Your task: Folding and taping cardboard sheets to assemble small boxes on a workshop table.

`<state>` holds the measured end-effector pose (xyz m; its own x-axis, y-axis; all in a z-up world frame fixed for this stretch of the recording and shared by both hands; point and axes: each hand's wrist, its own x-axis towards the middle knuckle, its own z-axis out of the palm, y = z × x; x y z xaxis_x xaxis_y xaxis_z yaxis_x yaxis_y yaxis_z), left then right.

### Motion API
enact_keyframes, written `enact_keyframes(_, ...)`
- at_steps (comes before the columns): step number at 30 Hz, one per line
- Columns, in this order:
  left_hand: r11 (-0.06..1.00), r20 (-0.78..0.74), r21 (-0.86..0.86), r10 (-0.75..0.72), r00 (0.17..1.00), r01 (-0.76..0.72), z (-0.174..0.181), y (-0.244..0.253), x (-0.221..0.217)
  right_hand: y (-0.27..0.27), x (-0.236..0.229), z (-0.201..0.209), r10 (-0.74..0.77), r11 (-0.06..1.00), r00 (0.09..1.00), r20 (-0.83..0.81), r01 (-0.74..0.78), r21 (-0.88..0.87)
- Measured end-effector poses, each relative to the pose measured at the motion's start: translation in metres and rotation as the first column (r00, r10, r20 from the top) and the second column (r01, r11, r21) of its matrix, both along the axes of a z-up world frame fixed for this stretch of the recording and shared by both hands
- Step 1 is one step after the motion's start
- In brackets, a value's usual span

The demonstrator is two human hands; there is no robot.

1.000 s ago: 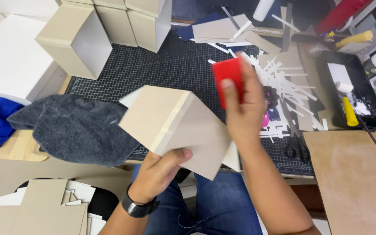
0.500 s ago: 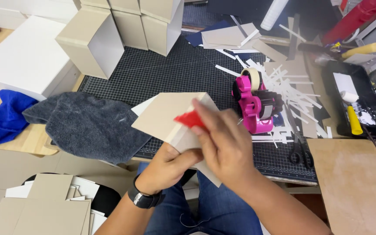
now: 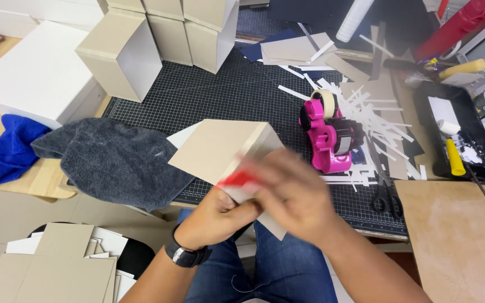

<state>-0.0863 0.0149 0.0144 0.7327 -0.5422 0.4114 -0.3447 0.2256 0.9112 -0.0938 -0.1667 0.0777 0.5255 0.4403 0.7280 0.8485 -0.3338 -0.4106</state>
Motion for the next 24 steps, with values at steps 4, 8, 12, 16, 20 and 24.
enact_keyframes(4,0.998,-0.239,-0.028,0.047,0.97,-0.055,0.013,-0.002,-0.01,-0.004,0.007,0.003,-0.435,0.893,0.899,-0.044,0.438,0.106)
enact_keyframes(8,0.995,-0.205,-0.053,0.072,0.976,-0.084,0.008,-0.008,-0.009,0.005,0.004,0.005,-0.372,0.928,0.927,0.05,0.37,0.047)
enact_keyframes(12,0.994,-0.063,-0.093,0.044,0.997,-0.05,-0.006,-0.008,-0.003,0.014,-0.01,0.0,-0.202,0.971,0.963,0.177,0.221,-0.094)
enact_keyframes(16,0.947,-0.055,0.239,0.234,0.971,-0.214,-0.041,0.007,-0.006,0.01,-0.007,0.009,0.033,0.991,0.988,0.152,-0.012,-0.135)
enact_keyframes(20,0.994,-0.123,-0.057,0.088,0.989,-0.095,-0.013,-0.001,-0.012,0.005,0.0,-0.002,-0.093,0.995,0.991,0.091,0.096,-0.026)
enact_keyframes(24,0.994,-0.175,0.015,0.112,0.978,-0.111,0.002,-0.001,-0.019,-0.008,0.022,-0.019,-0.424,0.905,0.902,0.084,0.418,0.076)
